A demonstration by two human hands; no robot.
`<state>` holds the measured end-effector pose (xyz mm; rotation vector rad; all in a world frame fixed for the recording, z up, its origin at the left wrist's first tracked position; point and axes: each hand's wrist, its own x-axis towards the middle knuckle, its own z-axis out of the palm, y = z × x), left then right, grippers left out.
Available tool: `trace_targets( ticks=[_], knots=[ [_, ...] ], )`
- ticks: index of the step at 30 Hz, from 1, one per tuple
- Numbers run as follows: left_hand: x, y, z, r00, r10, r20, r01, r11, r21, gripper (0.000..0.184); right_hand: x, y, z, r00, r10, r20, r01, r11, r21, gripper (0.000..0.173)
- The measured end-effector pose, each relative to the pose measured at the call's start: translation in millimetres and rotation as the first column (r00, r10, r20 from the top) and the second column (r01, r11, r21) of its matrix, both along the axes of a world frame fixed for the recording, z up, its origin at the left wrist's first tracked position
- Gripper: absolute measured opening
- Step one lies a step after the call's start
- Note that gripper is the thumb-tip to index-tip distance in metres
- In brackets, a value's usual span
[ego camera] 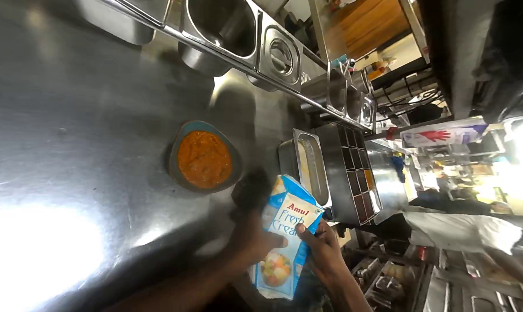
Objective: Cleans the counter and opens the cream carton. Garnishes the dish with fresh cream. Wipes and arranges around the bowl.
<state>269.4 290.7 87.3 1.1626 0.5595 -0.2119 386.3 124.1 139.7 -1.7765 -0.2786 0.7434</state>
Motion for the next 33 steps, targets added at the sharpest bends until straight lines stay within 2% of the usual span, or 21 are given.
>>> trace_targets(
  ticks=[2, 3, 4, 6, 8, 10, 12, 15, 23, 27, 30, 33],
  knots=[
    [1.6, 4.1, 6.8, 0.997, -0.076, -0.026, 0.079, 0.990, 0.121, 0.070, 17.8, -5.7, 4.4, 0.996, 0.078, 0.036, -0.078, 0.997, -0.015, 0.047],
    [2.3, 4.5, 8.9, 0.995, -0.097, -0.028, 0.100, 0.981, 0.164, 0.067, 31.7, -6.5, 10.3, 0.988, 0.121, 0.097, -0.118, 0.992, -0.031, 0.060],
    [2.7, 3.2, 8.5, 0.994, -0.105, -0.023, 0.107, 0.975, 0.195, 0.064, 46.7, -5.3, 17.9, 0.972, 0.172, 0.162, -0.165, 0.985, -0.053, 0.073],
    [3.7, -2.3, 5.0, 0.994, -0.109, -0.013, 0.109, 0.972, 0.208, 0.064, 67.4, 8.0, 38.4, 0.909, 0.320, 0.266, -0.300, 0.947, -0.113, 0.081],
    [4.8, -7.9, 2.8, 0.994, -0.109, -0.009, 0.109, 0.976, 0.187, 0.061, 69.6, 32.5, 56.9, 0.822, 0.484, 0.301, -0.436, 0.874, -0.215, 0.076],
    [5.1, -9.0, 4.8, 0.992, -0.121, -0.022, 0.123, 0.978, 0.169, 0.061, 67.9, 57.0, 66.4, 0.733, 0.622, 0.275, -0.554, 0.781, -0.289, 0.064],
    [4.3, -9.3, 5.9, 0.994, -0.107, -0.024, 0.109, 0.984, 0.138, 0.061, 69.1, 74.9, 67.2, 0.661, 0.705, 0.256, -0.629, 0.707, -0.322, 0.052],
    [1.8, -6.5, 4.4, 0.998, -0.061, -0.001, 0.061, 0.995, 0.074, 0.061, 71.2, 95.4, 65.9, 0.616, 0.755, 0.223, -0.668, 0.651, -0.360, 0.042],
    [-3.5, 12.6, -1.7, 0.999, 0.022, 0.025, -0.021, 0.999, -0.049, 0.068, 68.1, 138.7, 62.5, 0.565, 0.802, 0.193, -0.698, 0.589, -0.407, 0.029],
    [-5.2, 21.4, -4.9, 0.996, 0.069, 0.050, -0.064, 0.993, -0.097, 0.066, 68.4, 156.7, 55.6, 0.540, 0.822, 0.182, -0.706, 0.560, -0.433, 0.019],
    [-5.3, 26.9, -8.8, 0.990, 0.118, 0.076, -0.106, 0.983, -0.150, 0.066, 70.9, 167.7, 51.8, 0.534, 0.838, 0.114, -0.729, 0.525, -0.440, 0.024],
    [-4.8, 35.1, -10.2, 0.991, 0.123, 0.053, -0.111, 0.976, -0.188, 0.070, 73.4, 178.9, 51.0, 0.535, 0.844, -0.036, -0.757, 0.459, -0.465, 0.047]
  ],
)
